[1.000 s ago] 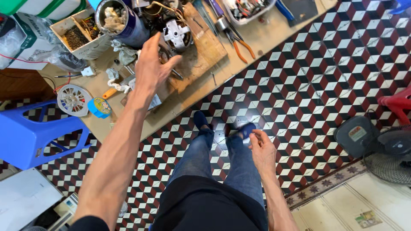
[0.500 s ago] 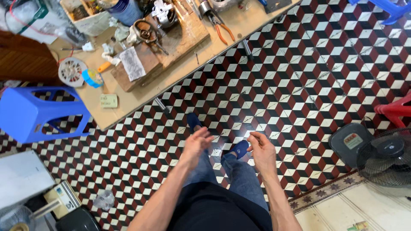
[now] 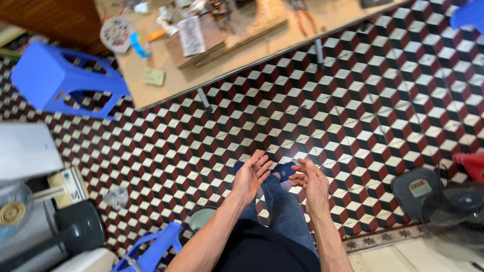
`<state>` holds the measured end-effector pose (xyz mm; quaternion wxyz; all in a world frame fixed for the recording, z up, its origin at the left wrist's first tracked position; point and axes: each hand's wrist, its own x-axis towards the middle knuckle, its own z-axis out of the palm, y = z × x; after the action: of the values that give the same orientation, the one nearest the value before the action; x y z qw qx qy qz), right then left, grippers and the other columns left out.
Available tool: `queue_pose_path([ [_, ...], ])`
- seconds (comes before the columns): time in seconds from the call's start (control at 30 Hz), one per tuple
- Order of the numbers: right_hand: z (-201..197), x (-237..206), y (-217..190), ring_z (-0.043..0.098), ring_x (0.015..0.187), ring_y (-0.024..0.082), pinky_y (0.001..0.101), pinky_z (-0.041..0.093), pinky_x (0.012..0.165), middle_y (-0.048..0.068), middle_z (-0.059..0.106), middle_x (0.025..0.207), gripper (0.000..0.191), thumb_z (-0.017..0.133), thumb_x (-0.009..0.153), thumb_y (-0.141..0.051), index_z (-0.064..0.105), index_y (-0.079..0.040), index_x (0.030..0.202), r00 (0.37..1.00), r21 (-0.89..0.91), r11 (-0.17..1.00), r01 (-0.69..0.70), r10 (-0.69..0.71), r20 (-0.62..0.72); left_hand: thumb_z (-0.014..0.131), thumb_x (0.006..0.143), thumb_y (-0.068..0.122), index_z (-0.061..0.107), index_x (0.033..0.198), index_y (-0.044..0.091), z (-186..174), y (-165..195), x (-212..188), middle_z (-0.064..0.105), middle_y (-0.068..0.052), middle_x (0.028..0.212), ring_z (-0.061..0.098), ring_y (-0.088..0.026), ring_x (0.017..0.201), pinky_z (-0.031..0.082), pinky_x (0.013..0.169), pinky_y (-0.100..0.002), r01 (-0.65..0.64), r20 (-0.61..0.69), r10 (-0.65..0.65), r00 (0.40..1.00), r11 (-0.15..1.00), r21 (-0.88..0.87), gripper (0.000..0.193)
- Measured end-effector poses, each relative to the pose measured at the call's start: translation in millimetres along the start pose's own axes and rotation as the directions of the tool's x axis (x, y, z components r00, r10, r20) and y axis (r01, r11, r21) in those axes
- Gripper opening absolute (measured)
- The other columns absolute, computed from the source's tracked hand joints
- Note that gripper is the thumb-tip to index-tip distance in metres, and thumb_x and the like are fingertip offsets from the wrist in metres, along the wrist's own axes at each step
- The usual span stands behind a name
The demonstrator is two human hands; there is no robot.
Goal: The person cleans and assembles a small electromechanical device on a workbench. They wipe parts with a cloth, insert a cylindrical component, and use a cordless drill to tighten screws, then inspect the assembled unit.
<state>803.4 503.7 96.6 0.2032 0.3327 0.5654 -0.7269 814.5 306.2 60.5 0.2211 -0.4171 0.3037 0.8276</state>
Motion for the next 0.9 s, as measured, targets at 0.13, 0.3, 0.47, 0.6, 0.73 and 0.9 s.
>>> queue_pose_path([
  [0.13,52,-20,26,0.067,0.078,0.017,0.0279,0.053,0.066,0.016,0.070,0.105,0.050,0.049,0.104,-0.036,0.062,0.006,0.127,0.999,-0.104,0.994,-0.015,0.020,0.049,0.045,0.098,0.038,0.037,0.157,0.008,-66,12,-28,0.048,-0.013,0.158,0.054,-0.025,0.138,0.038,0.116,-0.039,-0.093,-0.004,0.093,0.996,0.994,-0.060,0.067],
  [0.3,159,-34,84,0.067,0.078,0.016,0.0289,0.054,0.065,0.013,0.072,0.104,0.046,0.053,0.103,-0.032,0.065,0.004,0.128,0.978,-0.322,0.947,0.015,0.054,0.203,0.043,0.099,0.044,0.035,0.157,0.009,-177,48,-70,0.047,-0.012,0.158,0.050,-0.027,0.141,0.035,0.118,-0.042,-0.206,-0.097,0.187,0.978,0.946,-0.249,0.068],
  [0.47,289,-54,169,0.068,0.076,0.016,0.0295,0.055,0.065,0.012,0.074,0.103,0.042,0.057,0.100,-0.029,0.064,0.000,0.130,0.910,-0.525,0.849,0.061,0.169,0.379,0.036,0.100,0.056,0.029,0.160,0.010,-295,105,-127,0.045,-0.018,0.159,0.041,-0.029,0.148,0.027,0.122,-0.044,-0.394,-0.148,0.384,0.912,0.713,-0.581,0.075],
  [0.6,372,-43,234,0.067,0.071,0.017,0.0302,0.054,0.063,0.013,0.074,0.097,0.041,0.056,0.101,-0.026,0.066,0.002,0.129,0.869,-0.653,0.748,0.122,0.237,0.434,0.033,0.100,0.063,0.026,0.160,0.007,-371,144,-146,0.042,-0.020,0.159,0.038,-0.033,0.149,0.026,0.122,-0.049,-0.431,-0.175,0.494,0.852,0.470,-0.770,0.082],
  [0.73,431,3,289,0.069,0.072,0.017,0.0314,0.054,0.064,0.011,0.074,0.098,0.036,0.055,0.102,-0.024,0.064,-0.001,0.129,0.812,-0.742,0.629,0.229,0.297,0.503,0.030,0.101,0.063,0.024,0.161,0.006,-428,166,-131,0.036,-0.021,0.161,0.036,-0.037,0.148,0.027,0.123,-0.049,-0.487,-0.250,0.531,0.810,0.369,-0.792,0.083],
  [0.9,489,141,389,0.073,0.085,0.029,0.0389,0.057,0.075,0.015,0.076,0.103,0.037,0.064,0.096,-0.025,0.067,-0.004,0.126,0.746,-0.764,0.136,0.631,0.164,0.645,0.028,0.101,0.062,0.025,0.160,0.006,-513,164,-24,0.031,-0.019,0.165,0.037,-0.037,0.148,0.028,0.123,-0.048,-0.547,-0.382,0.475,0.793,0.280,-0.789,0.082],
])
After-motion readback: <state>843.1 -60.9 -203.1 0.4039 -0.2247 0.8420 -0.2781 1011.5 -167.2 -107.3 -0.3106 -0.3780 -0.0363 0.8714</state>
